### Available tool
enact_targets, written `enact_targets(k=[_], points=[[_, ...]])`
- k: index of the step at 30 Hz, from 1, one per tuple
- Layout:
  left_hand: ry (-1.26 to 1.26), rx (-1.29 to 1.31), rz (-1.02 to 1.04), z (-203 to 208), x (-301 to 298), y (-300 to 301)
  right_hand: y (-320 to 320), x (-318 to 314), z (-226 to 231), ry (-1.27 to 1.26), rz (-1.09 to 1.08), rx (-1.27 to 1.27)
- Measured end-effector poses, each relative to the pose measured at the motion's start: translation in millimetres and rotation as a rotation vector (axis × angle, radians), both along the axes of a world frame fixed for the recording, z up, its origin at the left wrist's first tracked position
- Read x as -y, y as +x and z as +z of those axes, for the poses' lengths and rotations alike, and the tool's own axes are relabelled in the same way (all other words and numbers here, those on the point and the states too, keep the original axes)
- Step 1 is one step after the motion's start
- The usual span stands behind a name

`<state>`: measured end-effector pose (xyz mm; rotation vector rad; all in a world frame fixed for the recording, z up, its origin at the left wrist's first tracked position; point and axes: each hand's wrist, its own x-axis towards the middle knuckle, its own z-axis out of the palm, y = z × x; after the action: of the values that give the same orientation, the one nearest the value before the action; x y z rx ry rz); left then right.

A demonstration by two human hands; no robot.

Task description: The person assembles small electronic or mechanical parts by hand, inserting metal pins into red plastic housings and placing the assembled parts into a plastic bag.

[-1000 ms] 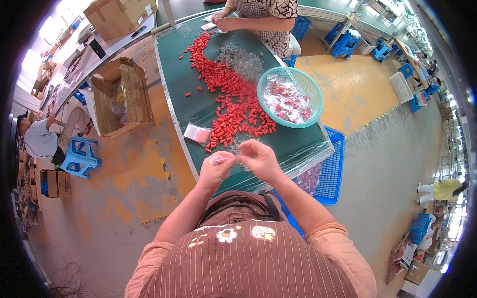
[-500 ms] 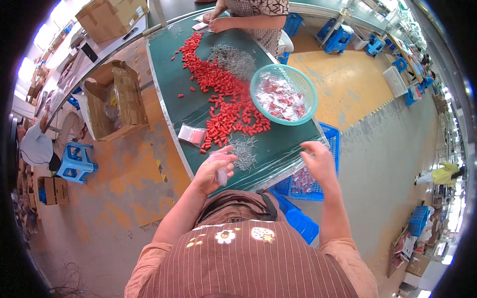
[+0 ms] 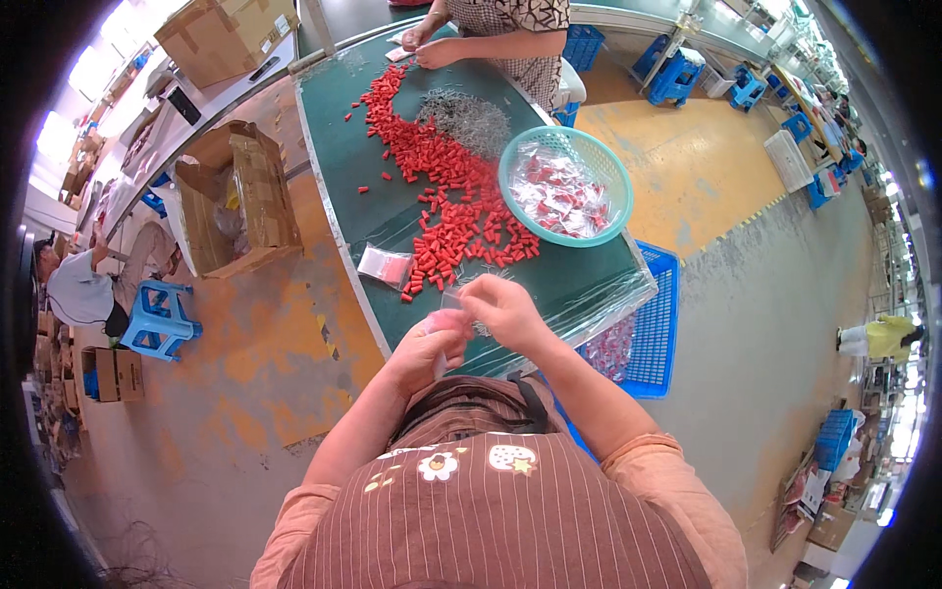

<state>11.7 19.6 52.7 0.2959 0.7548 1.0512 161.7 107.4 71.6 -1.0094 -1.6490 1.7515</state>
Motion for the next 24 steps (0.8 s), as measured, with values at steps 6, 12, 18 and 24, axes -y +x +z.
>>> enact_targets(k=[6,12,18,24], points=[[-0.091,-0.210,0.040,-9,2,-24,11,-19,7,0.030,0.094,0.080],[0.149,-0.772,0.076,28,-15,-20,11,-20,21,0.168,0.306,0.196],[0.161,-0.949,-0.033,27,-19,-19,7,-17,17,0.045,0.162,0.071],[0.142,-0.859,-0.021,20,-19,-21,6,-19,17,0.000,0.197,0.098]])
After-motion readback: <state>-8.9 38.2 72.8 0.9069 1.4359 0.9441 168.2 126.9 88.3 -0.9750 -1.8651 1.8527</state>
